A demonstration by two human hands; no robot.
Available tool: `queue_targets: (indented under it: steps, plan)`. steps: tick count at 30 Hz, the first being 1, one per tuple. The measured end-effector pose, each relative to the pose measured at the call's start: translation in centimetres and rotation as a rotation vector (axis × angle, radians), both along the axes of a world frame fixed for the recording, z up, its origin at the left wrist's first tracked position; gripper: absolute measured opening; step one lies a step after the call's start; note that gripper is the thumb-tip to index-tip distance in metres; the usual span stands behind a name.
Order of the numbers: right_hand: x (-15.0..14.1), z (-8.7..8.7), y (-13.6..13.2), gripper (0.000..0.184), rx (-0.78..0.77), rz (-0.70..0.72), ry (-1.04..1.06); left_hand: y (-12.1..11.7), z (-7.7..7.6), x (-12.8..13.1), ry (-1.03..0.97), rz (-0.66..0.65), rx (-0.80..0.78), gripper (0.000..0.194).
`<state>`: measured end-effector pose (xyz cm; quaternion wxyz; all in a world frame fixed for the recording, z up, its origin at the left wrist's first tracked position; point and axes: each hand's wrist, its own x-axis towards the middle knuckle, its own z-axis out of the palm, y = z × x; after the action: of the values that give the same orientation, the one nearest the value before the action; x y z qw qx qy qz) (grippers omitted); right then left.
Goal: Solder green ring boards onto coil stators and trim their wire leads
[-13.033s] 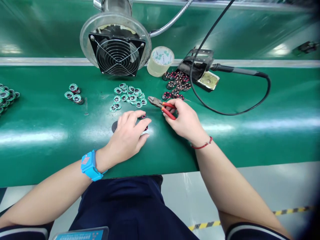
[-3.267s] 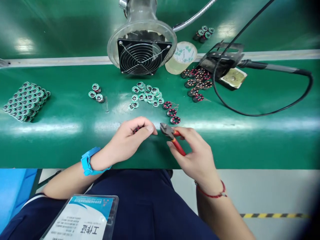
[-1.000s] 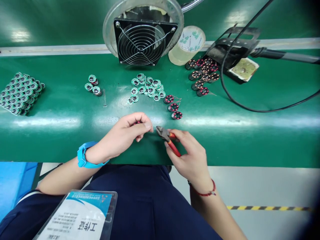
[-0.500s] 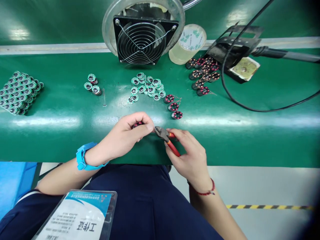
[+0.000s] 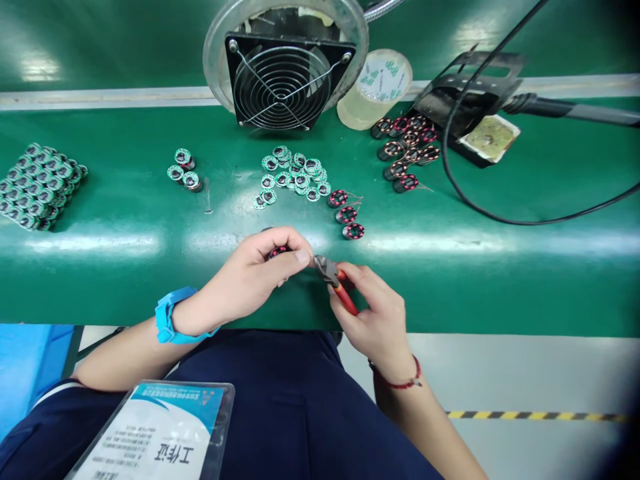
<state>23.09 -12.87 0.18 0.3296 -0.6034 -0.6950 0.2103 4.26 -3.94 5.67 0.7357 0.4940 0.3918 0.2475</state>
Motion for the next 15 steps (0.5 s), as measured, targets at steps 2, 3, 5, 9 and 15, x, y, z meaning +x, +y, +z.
queue_targets:
  steps: [2,3,5,9,15]
  plan:
    - [0.4,-0.1,-0.1,0.034,0.003,-0.028,0.009,0.1,-0.1,0.1,0.023,-0.015,0.01,0.018]
    - [0.8,-0.2,-0.2,0.035,0.004,-0.044,0.0,0.1,-0.2,0.2,0.047,-0.028,0.024,0.016]
    - [2.0,-0.1,-0.5,0.036,0.008,-0.047,-0.061,-0.1,-0.5,0.4,0.114,-0.074,0.082,0.01]
    - [5.6,0.7,-1.7,0.042,-0.044,0.06,-0.456,-0.5,-1.6,0.8,0.307,-0.256,0.314,0.036]
    - [9.8,0.9,-3.6,0.042,-0.106,0.104,-0.715,0.4,-3.5,3.1,0.592,-0.535,0.884,0.019]
